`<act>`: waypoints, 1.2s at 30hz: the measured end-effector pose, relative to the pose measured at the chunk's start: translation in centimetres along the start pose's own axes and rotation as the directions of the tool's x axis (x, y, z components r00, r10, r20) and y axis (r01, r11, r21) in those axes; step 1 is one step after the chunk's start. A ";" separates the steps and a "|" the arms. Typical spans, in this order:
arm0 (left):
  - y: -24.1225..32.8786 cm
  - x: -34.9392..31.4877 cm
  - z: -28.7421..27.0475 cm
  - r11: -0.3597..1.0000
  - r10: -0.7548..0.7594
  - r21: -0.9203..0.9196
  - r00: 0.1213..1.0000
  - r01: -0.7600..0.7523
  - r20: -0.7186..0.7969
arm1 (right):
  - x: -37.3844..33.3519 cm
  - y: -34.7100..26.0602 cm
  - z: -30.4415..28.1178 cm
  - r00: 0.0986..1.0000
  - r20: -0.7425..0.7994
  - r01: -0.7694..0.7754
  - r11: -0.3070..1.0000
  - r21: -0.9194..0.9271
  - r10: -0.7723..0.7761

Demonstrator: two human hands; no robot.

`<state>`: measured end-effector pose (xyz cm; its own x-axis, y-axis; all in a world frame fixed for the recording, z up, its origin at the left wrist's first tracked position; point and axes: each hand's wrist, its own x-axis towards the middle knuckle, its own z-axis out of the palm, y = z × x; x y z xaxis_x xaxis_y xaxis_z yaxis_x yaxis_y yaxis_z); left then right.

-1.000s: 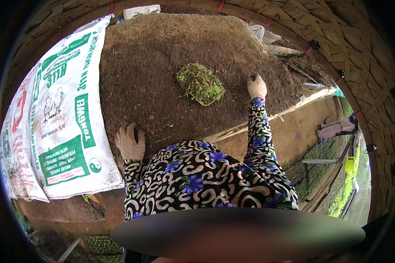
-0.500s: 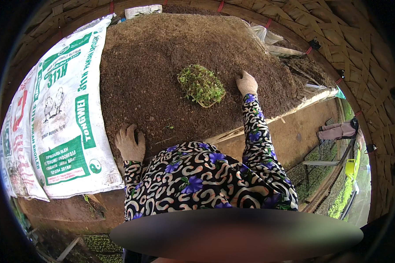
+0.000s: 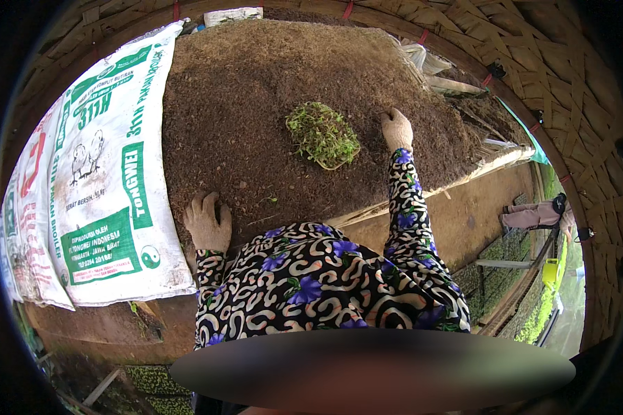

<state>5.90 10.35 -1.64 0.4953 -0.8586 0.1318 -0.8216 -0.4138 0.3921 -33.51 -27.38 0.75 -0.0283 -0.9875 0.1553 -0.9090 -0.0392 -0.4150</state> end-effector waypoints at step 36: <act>0.4 0.1 -0.3 1.000 -0.029 0.002 0.999 0.029 0.031 | -8.4 -6.6 -3.0 0.926 0.302 0.223 0.973 0.050 -0.228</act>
<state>5.73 10.26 -1.18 0.5100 -0.8553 0.0920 -0.8075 -0.4391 0.3938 -28.49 -18.36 4.89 0.3066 -0.9513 -0.0323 -0.8703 -0.2664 -0.4143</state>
